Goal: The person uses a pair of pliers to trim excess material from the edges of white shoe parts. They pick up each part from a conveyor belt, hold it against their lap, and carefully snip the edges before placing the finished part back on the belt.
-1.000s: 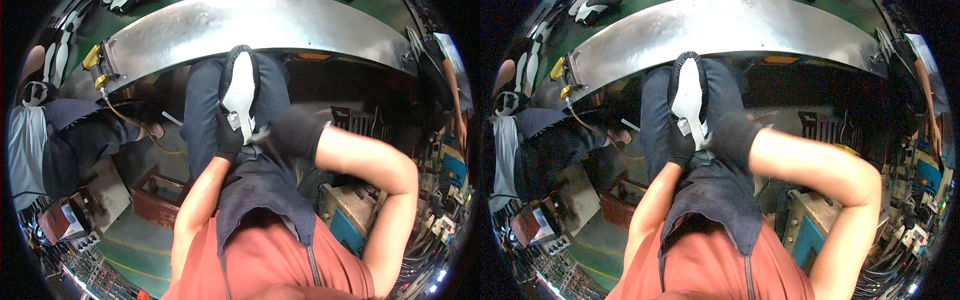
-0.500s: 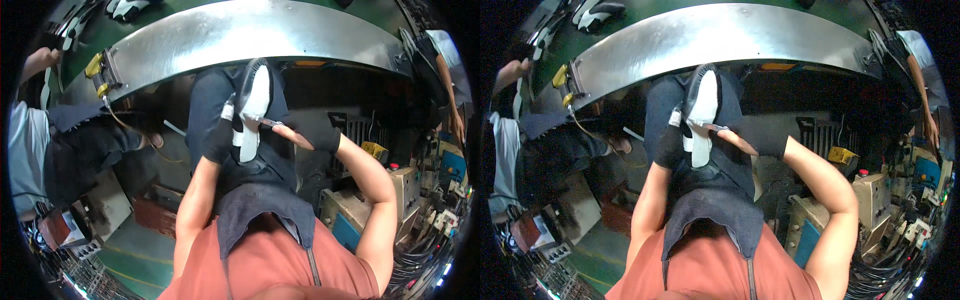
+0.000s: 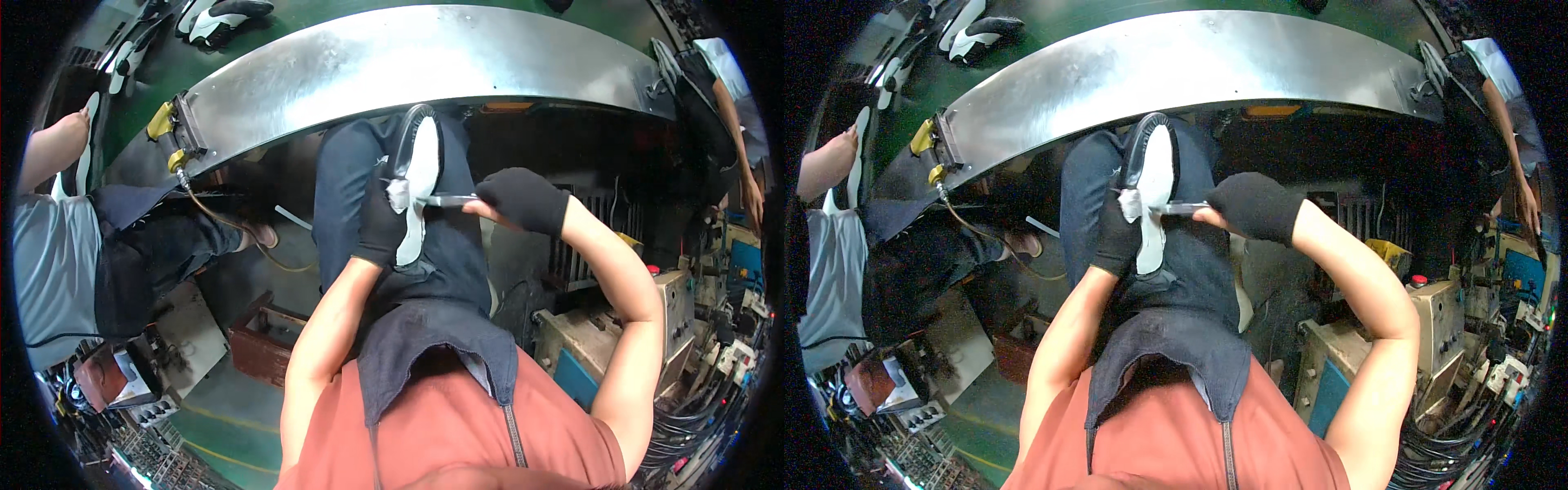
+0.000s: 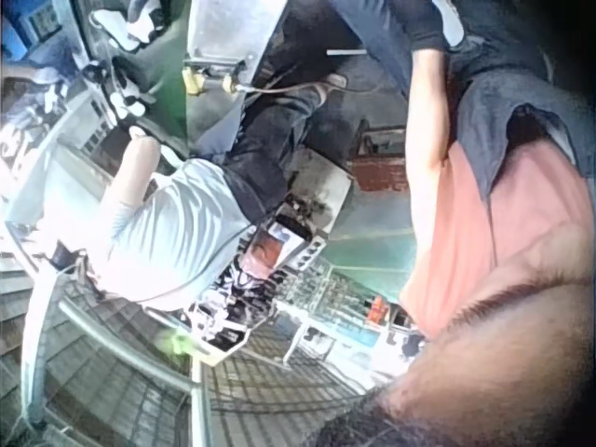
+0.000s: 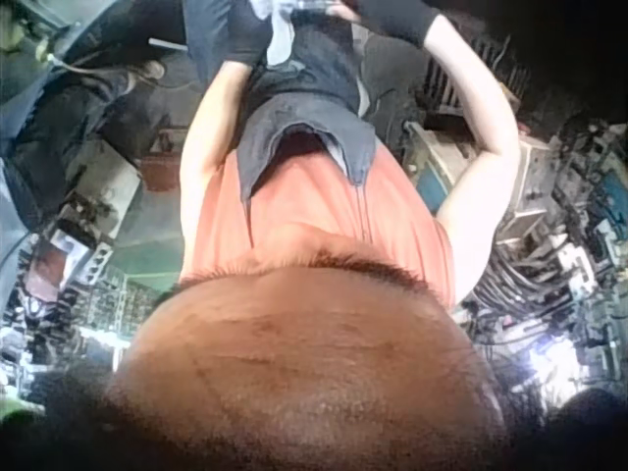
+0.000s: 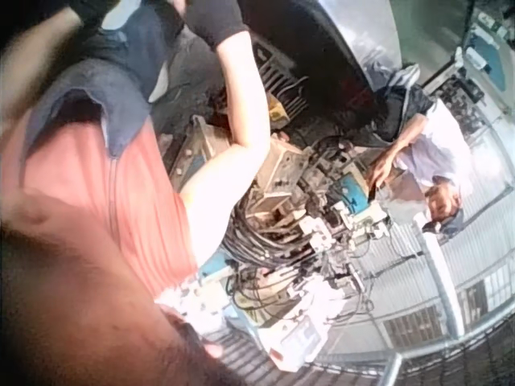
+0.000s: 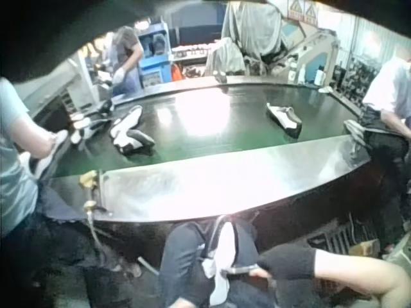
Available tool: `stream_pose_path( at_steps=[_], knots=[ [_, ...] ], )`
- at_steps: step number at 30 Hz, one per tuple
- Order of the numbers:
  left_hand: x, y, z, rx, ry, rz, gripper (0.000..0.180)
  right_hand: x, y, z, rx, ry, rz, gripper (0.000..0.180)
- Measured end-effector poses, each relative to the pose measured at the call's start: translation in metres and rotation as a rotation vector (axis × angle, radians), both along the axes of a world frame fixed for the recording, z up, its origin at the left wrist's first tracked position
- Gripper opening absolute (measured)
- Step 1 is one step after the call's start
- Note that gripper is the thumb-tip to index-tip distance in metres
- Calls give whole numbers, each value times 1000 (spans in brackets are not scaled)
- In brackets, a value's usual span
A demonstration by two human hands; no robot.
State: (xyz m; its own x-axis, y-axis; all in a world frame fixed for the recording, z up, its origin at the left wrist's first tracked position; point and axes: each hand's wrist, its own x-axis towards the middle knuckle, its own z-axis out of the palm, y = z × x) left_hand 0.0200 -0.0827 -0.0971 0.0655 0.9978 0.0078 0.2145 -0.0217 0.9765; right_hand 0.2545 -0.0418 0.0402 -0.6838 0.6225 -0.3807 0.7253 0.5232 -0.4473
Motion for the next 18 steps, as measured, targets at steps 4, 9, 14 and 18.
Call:
stream_pose_path(
  at_steps=[4,9,14,18],
  knots=[
    [-11,7,7,-43,145,-95,52,-54,-45,61,198,25,49,39],
    [-27,-5,39,-51,146,-391,107,-39,-29,-3,285,524,284,36],
    [-42,-13,-6,-424,-428,-257,78,-9,-61,-23,10,168,-265,43],
    [-14,-3,8,-539,-445,-58,53,9,-88,-42,-294,284,-606,43]
  ],
)
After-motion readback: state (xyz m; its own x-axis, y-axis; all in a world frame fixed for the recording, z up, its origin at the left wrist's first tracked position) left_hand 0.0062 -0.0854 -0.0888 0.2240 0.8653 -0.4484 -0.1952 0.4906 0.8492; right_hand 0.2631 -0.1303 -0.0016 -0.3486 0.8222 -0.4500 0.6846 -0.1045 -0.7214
